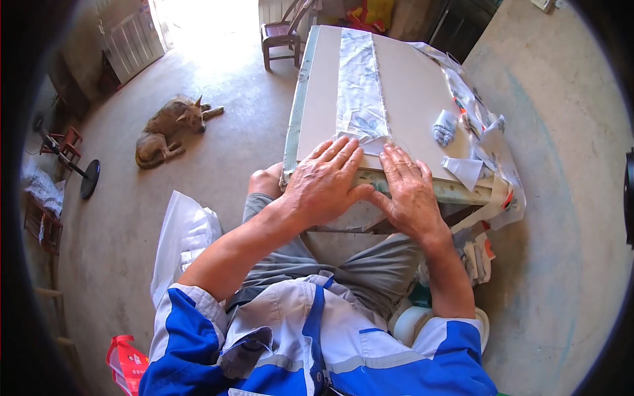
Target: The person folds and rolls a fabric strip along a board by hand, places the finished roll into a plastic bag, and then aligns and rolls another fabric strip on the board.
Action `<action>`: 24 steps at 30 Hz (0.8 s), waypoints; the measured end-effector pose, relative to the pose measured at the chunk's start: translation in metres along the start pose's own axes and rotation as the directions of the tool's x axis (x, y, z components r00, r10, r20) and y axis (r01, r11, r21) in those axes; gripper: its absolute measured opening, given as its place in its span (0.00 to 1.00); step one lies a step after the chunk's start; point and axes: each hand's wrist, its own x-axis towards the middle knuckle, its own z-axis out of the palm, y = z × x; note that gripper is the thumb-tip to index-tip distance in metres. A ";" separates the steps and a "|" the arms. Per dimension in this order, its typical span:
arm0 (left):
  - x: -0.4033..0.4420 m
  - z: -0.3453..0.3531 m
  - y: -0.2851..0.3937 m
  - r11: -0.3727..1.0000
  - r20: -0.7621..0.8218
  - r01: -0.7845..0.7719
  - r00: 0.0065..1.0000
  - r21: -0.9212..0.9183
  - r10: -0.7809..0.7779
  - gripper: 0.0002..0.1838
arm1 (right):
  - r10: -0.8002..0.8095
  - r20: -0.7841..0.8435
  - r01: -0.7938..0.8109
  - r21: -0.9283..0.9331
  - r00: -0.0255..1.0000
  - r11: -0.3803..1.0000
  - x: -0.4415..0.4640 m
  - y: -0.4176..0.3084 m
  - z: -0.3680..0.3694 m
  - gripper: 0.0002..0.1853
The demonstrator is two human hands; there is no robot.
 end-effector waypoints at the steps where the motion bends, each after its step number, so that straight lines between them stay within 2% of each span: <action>1: -0.001 -0.003 -0.001 1.000 0.004 0.010 1.000 0.010 -0.010 0.39 | 0.004 0.002 -0.004 0.003 1.000 1.000 0.001 0.000 -0.002 0.40; 5: 0.001 -0.005 -0.002 1.000 0.000 0.019 1.000 0.008 -0.019 0.38 | -0.039 -0.035 0.041 0.055 0.999 0.998 0.006 0.009 -0.006 0.32; 10: 0.010 -0.013 -0.002 1.000 -0.024 0.006 1.000 -0.001 -0.006 0.27 | -0.048 -0.088 0.064 0.177 0.995 0.982 0.029 0.022 -0.015 0.18; 14: 0.018 -0.013 -0.009 0.996 -0.066 -0.037 0.997 -0.077 0.032 0.18 | -0.114 -0.121 0.123 0.070 0.986 0.990 0.045 0.023 -0.016 0.11; 17: 0.022 -0.009 -0.012 0.996 -0.099 -0.044 0.994 -0.077 0.036 0.16 | -0.175 -0.066 0.171 -0.054 0.982 0.984 0.051 0.027 -0.014 0.10; 20: 0.025 -0.004 -0.015 0.998 -0.131 -0.041 0.991 -0.054 0.034 0.15 | -0.233 -0.172 0.216 -0.113 0.957 0.970 0.052 0.028 -0.006 0.09; 24: 0.032 -0.005 -0.020 0.995 -0.139 -0.027 0.990 -0.093 0.014 0.14 | -0.198 -0.285 0.206 -0.001 0.938 0.978 0.050 0.029 -0.005 0.08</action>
